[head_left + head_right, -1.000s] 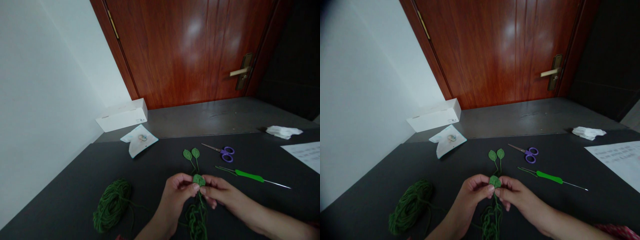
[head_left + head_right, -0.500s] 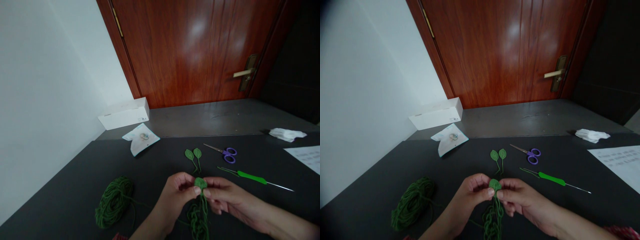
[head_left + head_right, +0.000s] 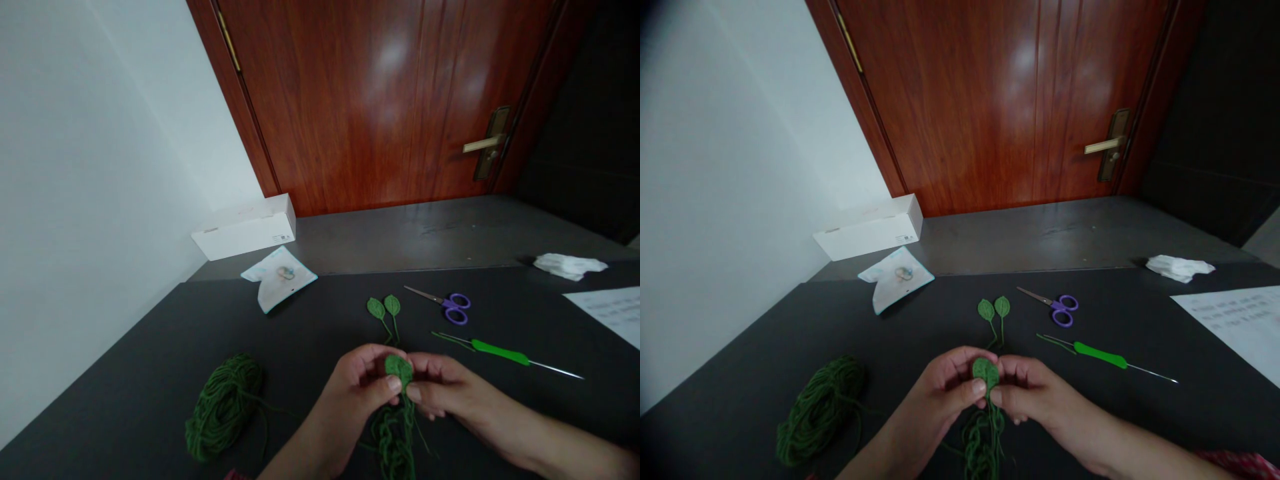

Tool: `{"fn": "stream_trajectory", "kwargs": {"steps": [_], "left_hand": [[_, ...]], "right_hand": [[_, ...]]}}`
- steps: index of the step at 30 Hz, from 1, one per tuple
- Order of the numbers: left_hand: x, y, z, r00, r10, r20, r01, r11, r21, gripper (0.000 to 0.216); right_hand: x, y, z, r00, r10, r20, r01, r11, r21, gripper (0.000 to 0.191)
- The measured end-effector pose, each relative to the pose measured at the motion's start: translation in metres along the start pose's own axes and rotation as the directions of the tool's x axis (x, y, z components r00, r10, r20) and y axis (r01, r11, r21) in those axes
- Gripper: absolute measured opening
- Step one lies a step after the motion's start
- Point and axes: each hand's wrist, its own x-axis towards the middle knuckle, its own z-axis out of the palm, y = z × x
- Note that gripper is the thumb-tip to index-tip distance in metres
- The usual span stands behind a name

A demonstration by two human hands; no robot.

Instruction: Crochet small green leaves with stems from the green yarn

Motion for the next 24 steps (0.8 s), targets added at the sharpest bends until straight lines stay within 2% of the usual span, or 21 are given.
{"fn": "stream_trajectory", "kwargs": {"steps": [5,11,19,24], "left_hand": [[-0.001,0.003,0.000,0.999,0.013,-0.040,-0.011,0.999,0.046,0.029],[0.003,-0.001,-0.003,0.980,0.026,-0.199,-0.030,0.999,-0.019,0.028],[0.005,-0.007,-0.001,0.973,0.050,-0.224,-0.069,0.995,-0.076,0.022],[0.004,-0.005,0.003,0.972,0.047,-0.230,-0.078,0.989,-0.129,0.022]], "right_hand": [[0.004,0.000,-0.005,1.000,-0.001,-0.008,0.001,0.999,-0.035,0.019],[0.006,0.003,-0.007,0.957,-0.158,-0.242,0.116,0.977,-0.180,0.019],[-0.005,0.012,0.005,0.919,-0.285,-0.271,0.145,0.886,-0.440,0.007],[0.001,0.015,0.001,0.942,-0.222,-0.252,0.116,0.920,-0.375,0.013]]}}
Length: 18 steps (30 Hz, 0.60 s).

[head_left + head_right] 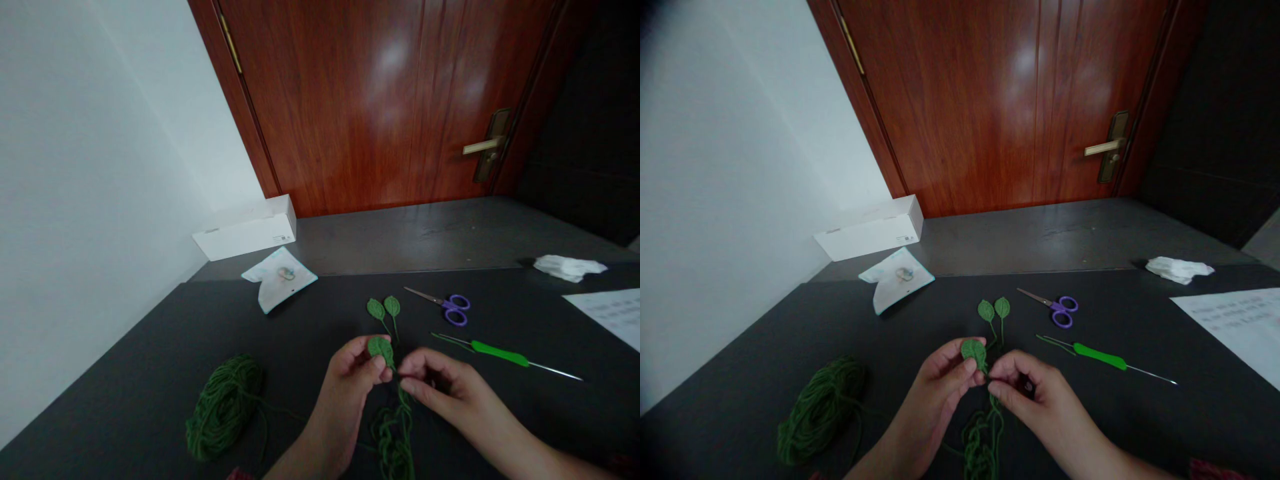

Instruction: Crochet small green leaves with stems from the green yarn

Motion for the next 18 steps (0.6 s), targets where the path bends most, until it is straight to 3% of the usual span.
{"fn": "stream_trajectory", "kwargs": {"steps": [4,7,10,13,18], "left_hand": [[-0.0016,0.0005,0.0015,1.000,0.014,-0.008,-0.014,1.000,0.013,0.021],[-0.0015,-0.0007,0.0003,0.999,0.019,-0.031,-0.017,0.999,0.040,0.023],[-0.0003,-0.0023,-0.0012,0.998,0.007,-0.063,-0.003,0.999,0.053,0.027],[0.0006,-0.0027,-0.0009,0.998,0.004,-0.069,-0.001,0.999,0.046,0.029],[-0.0010,0.0008,0.0026,0.999,-0.006,-0.049,0.007,0.999,0.031,0.028]], "right_hand": [[0.0030,-0.0001,-0.0019,0.999,0.024,0.023,-0.025,0.999,0.033,0.023],[0.0007,-0.0021,-0.0038,0.999,0.009,-0.038,-0.008,1.000,0.011,0.019],[-0.0020,-0.0029,-0.0048,0.994,-0.085,-0.062,0.072,0.981,-0.181,0.012],[-0.0025,-0.0012,-0.0051,0.988,-0.151,-0.011,0.137,0.919,-0.370,0.011],[-0.0013,0.0025,-0.0067,0.984,-0.180,0.011,0.163,0.860,-0.484,0.010]]}}
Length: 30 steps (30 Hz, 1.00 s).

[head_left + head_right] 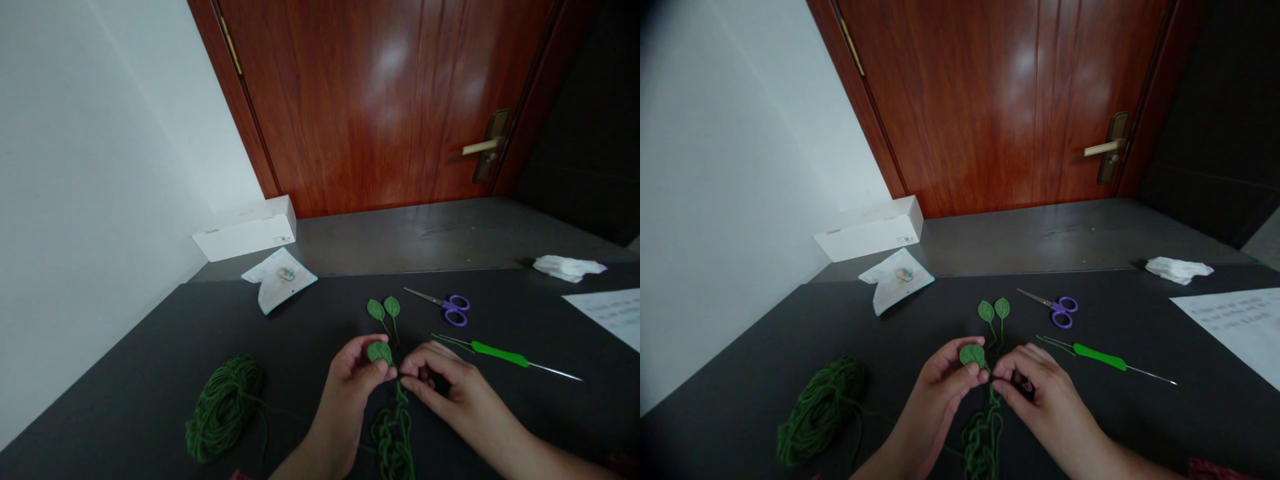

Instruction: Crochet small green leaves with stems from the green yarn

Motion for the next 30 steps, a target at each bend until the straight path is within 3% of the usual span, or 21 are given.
{"fn": "stream_trajectory", "kwargs": {"steps": [5,10,15,30], "left_hand": [[-0.003,0.002,0.000,1.000,-0.011,0.020,0.010,0.999,0.033,0.030],[0.000,0.000,-0.003,0.998,0.044,0.051,-0.057,0.957,0.284,0.023],[0.005,0.001,-0.005,0.995,0.077,0.060,-0.095,0.912,0.398,0.015],[0.003,0.004,-0.002,0.988,0.155,-0.007,-0.125,0.821,0.556,0.013]], "right_hand": [[0.001,0.000,0.000,1.000,0.010,0.023,-0.011,1.000,0.019,0.013],[0.002,-0.005,0.001,0.998,0.032,0.053,-0.034,0.999,0.035,0.015],[0.003,-0.007,0.002,0.991,0.090,0.100,-0.100,0.989,0.107,0.016],[0.009,-0.011,-0.011,0.976,0.105,0.188,-0.123,0.988,0.089,0.015]]}}
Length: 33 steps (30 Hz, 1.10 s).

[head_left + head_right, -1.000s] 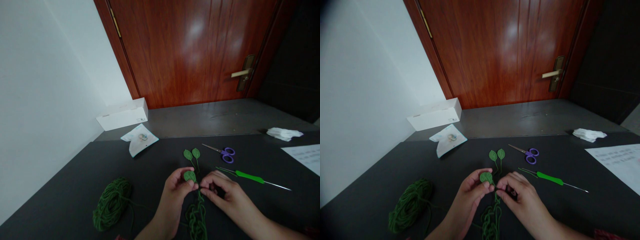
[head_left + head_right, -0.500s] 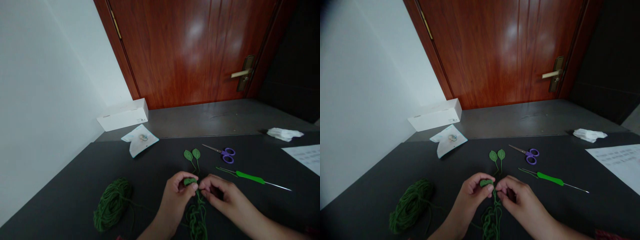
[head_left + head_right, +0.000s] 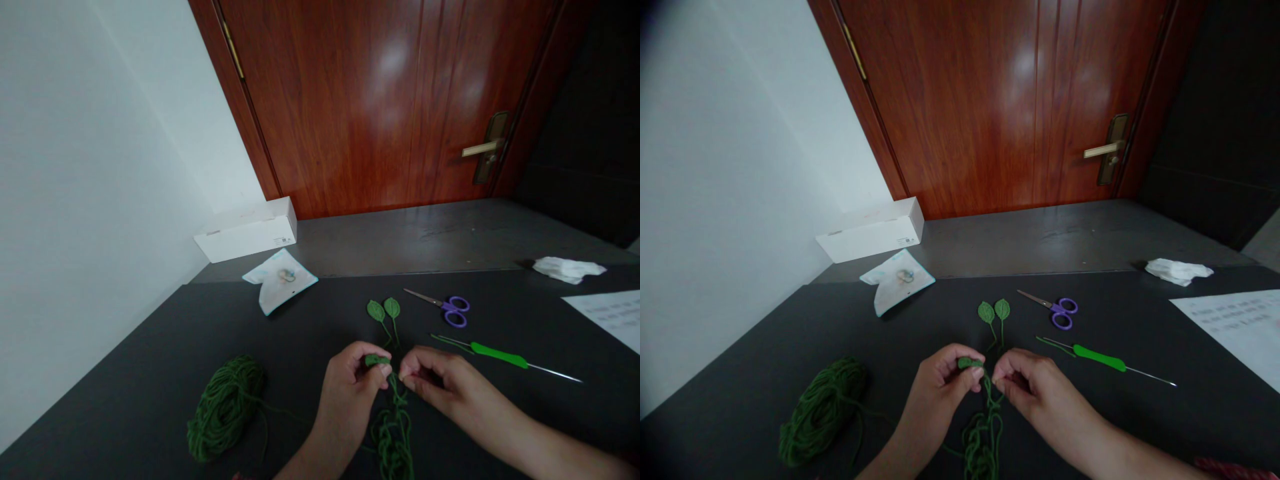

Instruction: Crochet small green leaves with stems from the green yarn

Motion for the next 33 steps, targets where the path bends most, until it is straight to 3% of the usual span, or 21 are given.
{"fn": "stream_trajectory", "kwargs": {"steps": [5,18,25,33], "left_hand": [[0.000,0.004,-0.002,1.000,-0.001,0.002,0.001,1.000,-0.013,0.011],[0.004,-0.009,-0.003,0.986,0.005,0.164,-0.002,1.000,-0.017,0.024],[-0.002,-0.013,0.003,0.984,0.078,0.160,-0.106,0.979,0.174,0.037],[-0.015,-0.004,0.004,0.909,0.220,0.353,-0.347,0.869,0.353,0.055]], "right_hand": [[0.000,-0.002,-0.004,0.999,-0.036,-0.002,0.036,0.999,-0.025,0.016],[-0.007,0.006,0.005,0.996,-0.088,0.032,0.092,0.985,-0.144,0.024],[-0.014,-0.002,0.006,0.986,-0.142,0.092,0.168,0.869,-0.465,0.028],[-0.015,-0.014,0.001,0.974,-0.135,0.183,0.203,0.878,-0.433,0.023]]}}
